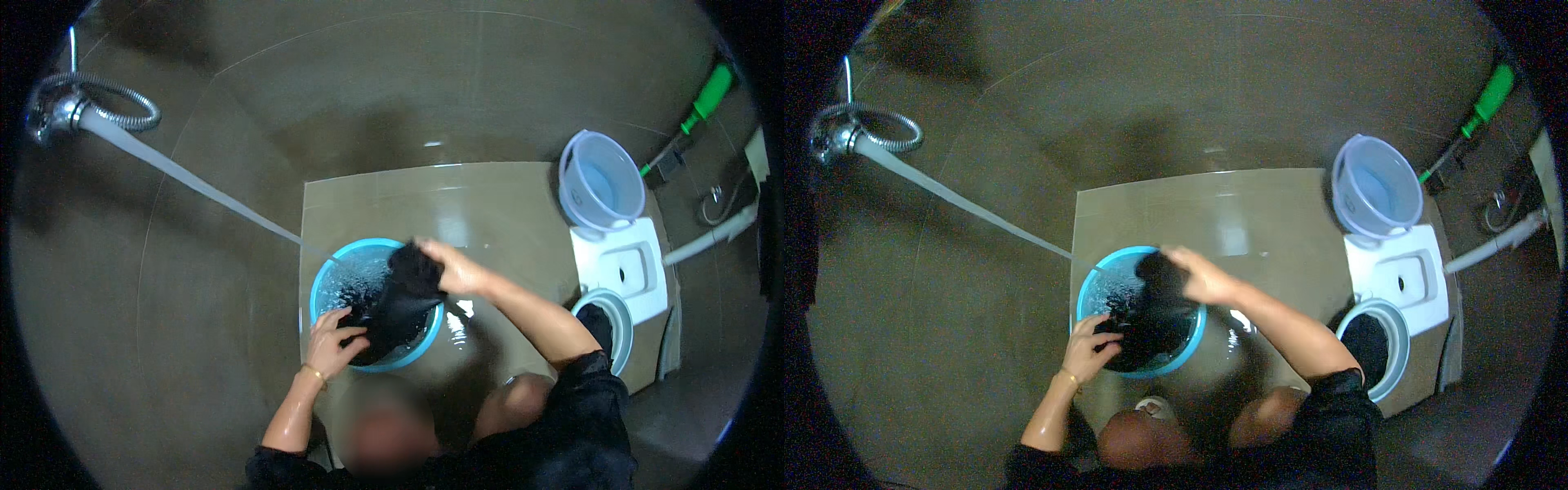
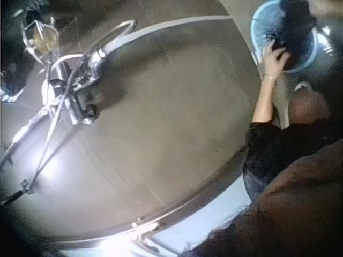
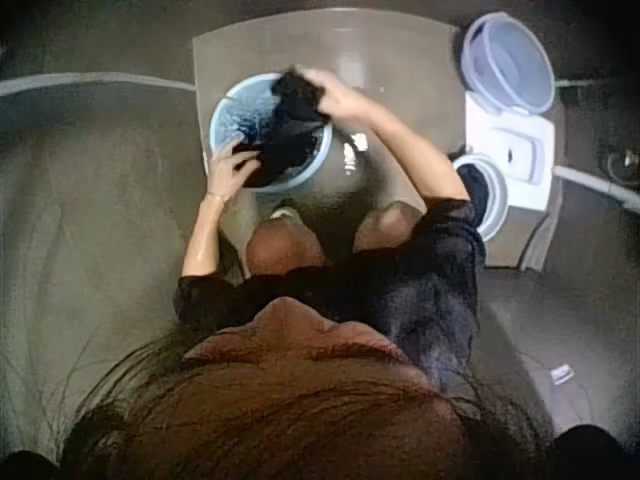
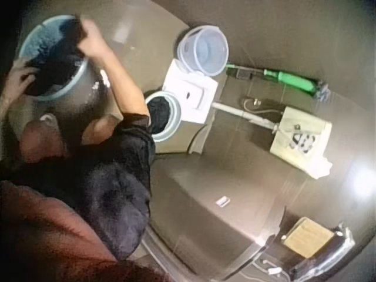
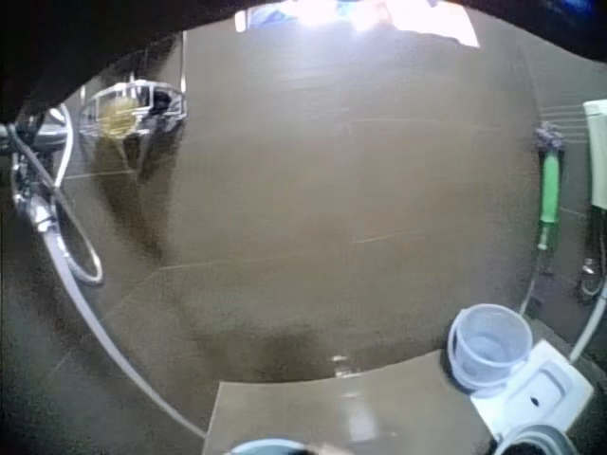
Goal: The person washes a black cloth by hand in a blue basin filled with water. They repeatedly submerge, scrub, and wring the cloth, then rinse it under running water from a shower head before placing it into a white bucket.
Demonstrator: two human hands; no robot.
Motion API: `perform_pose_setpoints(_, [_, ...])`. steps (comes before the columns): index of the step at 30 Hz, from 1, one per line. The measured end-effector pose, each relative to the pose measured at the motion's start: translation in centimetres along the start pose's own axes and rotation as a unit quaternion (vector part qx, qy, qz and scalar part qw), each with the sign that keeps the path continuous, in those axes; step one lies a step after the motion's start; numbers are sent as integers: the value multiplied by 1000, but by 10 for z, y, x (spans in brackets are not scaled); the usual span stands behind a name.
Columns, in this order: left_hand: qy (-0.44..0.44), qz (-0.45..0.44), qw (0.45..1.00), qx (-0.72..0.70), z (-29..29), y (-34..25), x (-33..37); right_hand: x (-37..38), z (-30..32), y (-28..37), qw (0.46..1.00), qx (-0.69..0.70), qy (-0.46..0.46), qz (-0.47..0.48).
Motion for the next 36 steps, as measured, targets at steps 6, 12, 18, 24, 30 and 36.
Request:
perform_pose_setpoints(6, [188, 41, 945, 265, -73, 29, 37, -47, -69, -75, 844, -416, 310, 133])
perform_pose_setpoints(12, [331, 149, 888, 283, -127, 59, 42, -2, -124, -135, 818, -518, 242, 64])
perform_pose_setpoints(18, [260, 279, 883, 275, -169, 87, 30, 2, -153, -199, 878, -455, 145, -35])
perform_pose_setpoints(24, [187, 251, 901, 299, -248, 150, -9, -25, -199, -269, 985, -88, -138, -60])
perform_pose_setpoints(30, [385, 137, 909, 88, -164, 140, 88, -41, -172, -272, 897, -347, 3, -275])
perform_pose_setpoints(36, [226, -155, 922, 274, -170, 152, 88, -52, -165, -180, 895, -120, -253, -347])
Point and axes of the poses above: each hand's wrist, its own x-axis towards the middle knuckle, its own z-axis out of the back of the hand, y = z × x, the point moved 2 cm from there along x, towards the middle knuckle, and after that the axes turned 12 degrees about -y, right-handed, at the moved point
